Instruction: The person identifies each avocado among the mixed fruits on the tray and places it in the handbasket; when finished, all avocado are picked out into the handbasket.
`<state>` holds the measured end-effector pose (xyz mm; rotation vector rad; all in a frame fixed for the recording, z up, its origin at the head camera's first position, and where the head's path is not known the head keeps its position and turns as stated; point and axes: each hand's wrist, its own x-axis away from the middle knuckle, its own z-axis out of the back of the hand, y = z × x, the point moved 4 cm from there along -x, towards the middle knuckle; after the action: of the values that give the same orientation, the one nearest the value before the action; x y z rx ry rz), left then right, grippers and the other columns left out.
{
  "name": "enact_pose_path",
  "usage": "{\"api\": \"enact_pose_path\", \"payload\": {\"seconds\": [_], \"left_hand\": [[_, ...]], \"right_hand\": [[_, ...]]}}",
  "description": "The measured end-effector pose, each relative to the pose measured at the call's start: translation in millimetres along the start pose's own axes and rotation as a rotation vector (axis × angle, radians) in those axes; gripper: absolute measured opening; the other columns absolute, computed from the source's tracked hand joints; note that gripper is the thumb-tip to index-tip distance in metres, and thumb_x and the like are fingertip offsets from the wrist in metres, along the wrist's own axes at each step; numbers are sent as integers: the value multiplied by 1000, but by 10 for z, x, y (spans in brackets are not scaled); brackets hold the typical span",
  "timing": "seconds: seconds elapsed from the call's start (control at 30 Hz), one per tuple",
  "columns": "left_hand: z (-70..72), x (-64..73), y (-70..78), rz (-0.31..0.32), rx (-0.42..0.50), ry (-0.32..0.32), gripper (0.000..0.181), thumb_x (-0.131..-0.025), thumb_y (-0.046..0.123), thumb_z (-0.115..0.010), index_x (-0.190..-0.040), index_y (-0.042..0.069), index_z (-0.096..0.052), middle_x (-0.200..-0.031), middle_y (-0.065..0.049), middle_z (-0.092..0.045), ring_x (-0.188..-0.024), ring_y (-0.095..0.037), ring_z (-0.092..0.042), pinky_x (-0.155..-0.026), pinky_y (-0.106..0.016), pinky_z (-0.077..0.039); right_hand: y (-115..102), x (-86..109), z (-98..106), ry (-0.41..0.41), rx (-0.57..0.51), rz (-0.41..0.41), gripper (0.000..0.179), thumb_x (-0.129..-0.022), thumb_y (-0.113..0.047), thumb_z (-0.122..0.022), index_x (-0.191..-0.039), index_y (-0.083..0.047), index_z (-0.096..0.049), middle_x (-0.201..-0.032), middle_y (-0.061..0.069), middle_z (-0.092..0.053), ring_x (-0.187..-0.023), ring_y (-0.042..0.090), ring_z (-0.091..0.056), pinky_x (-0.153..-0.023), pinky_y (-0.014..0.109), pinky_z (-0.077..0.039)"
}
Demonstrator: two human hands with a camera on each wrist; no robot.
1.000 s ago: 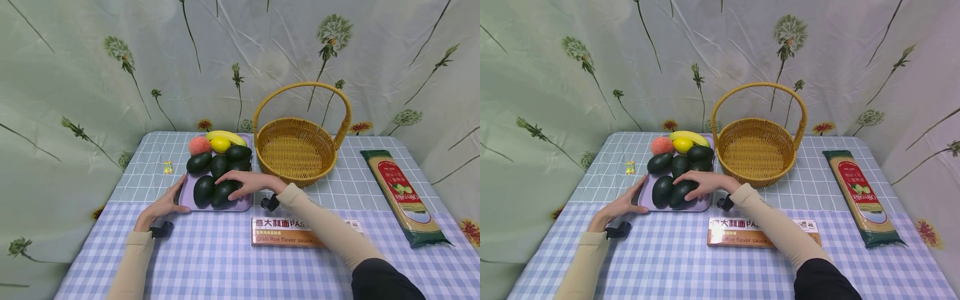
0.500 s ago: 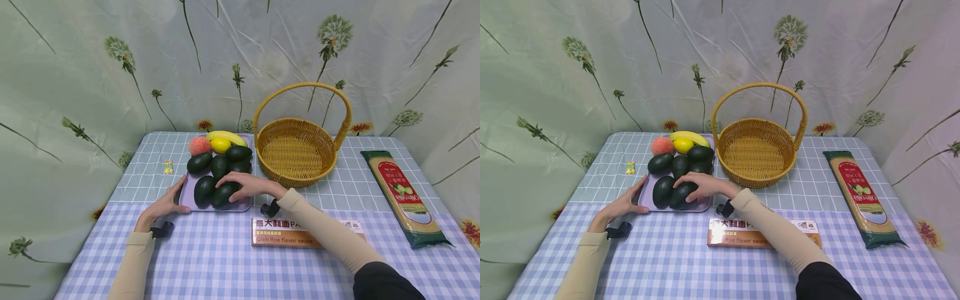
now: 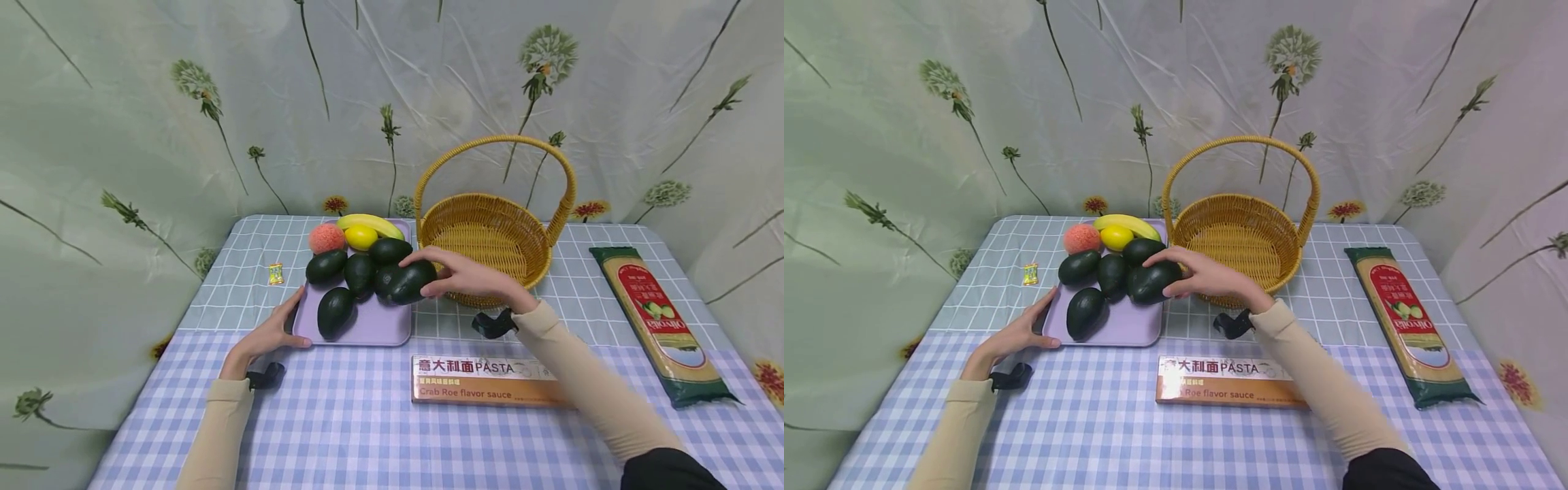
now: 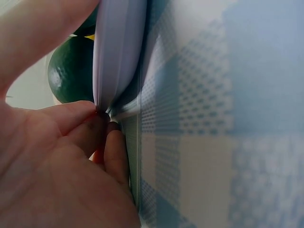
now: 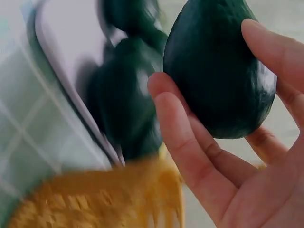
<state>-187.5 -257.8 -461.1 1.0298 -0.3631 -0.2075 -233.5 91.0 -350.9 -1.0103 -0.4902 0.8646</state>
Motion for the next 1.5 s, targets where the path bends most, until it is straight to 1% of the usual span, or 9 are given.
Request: {"api": "enact_pose_path", "payload": {"seconds": [0.07, 0.17, 0.37, 0.5, 0.73, 0.83, 0.97, 1.27, 1.5], "left_hand": [[2, -1, -1, -7, -3, 0, 111, -73, 4, -80, -153, 3, -3, -157, -23, 0, -141, -43, 4, -107, -65, -1], [4, -1, -7, -6, -4, -2, 111, -73, 4, -80, -153, 3, -3, -157, -23, 1, -141, -44, 5, -107, -65, -1], [-4, 3, -32, -20, -9, -4, 114, -72, 17, -82, -154, 5, -4, -157, -22, 1, -141, -43, 6, -106, -65, 1], [-7, 1, -41, -41, -4, -7, 115, -72, 22, -83, -154, 6, -3, -157, -22, 2, -141, -44, 6, -106, -66, 2], [-7, -10, -41, 13, -10, 1, 112, -73, 9, -81, -153, 4, -3, -157, -22, 1, -141, -43, 5, -107, -65, -1], [-6, 1, -11, 14, -6, -1, 111, -73, 4, -80, -153, 3, -3, -157, -23, 1, -141, -44, 5, -107, -65, -1], [-3, 10, 5, 19, 5, 1, 111, -73, 5, -81, -153, 4, -4, -157, -22, 0, -141, -43, 5, -107, -65, -1], [-2, -9, 0, 5, 4, 6, 112, -72, 6, -81, -154, 5, -5, -158, -21, -1, -142, -41, 3, -108, -64, -1], [2, -7, -4, 6, -19, 7, 112, -72, 8, -82, -153, 4, -5, -157, -22, 0, -141, -43, 4, -108, -64, -1]], "right_hand": [[17, 97, 138, 40, -2, -32, 49, -92, -12, -65, -138, -13, -48, -136, 11, -38, -87, 29, -60, -75, 43, -54], [85, 220, 343, 115, 17, -79, 49, -92, -12, -65, -138, -13, -48, -135, 13, -39, -94, 31, -58, -76, 44, -54], [293, 356, 666, 230, 38, -170, 51, -93, -14, -64, -140, -11, -44, -136, 16, -37, -92, 40, -61, -76, 50, -53], [425, 330, 821, 250, 46, -235, 52, -93, -13, -62, -141, -7, -41, -137, 21, -37, -87, 43, -62, -74, 48, -54], [605, 128, 1034, 254, 59, -365, 50, -94, -9, -59, -141, -4, -39, -135, 25, -36, -77, 38, -62, -68, 44, -55], [650, 47, 1083, 254, 88, -408, 50, -95, -8, -57, -141, -5, -38, -137, 26, -35, -77, 40, -61, -69, 44, -54], [719, -22, 1110, 270, 128, -443, 50, -96, -9, -56, -142, -5, -37, -139, 27, -32, -80, 44, -60, -72, 47, -53], [863, -104, 1119, 347, 220, -489, 49, -96, -6, -54, -142, -4, -38, -140, 26, -29, -79, 34, -59, -70, 40, -54], [898, -119, 1063, 366, 195, -504, 50, -96, 1, -50, -144, -4, -38, -142, 24, -30, -82, 39, -59, -72, 44, -51]]}}
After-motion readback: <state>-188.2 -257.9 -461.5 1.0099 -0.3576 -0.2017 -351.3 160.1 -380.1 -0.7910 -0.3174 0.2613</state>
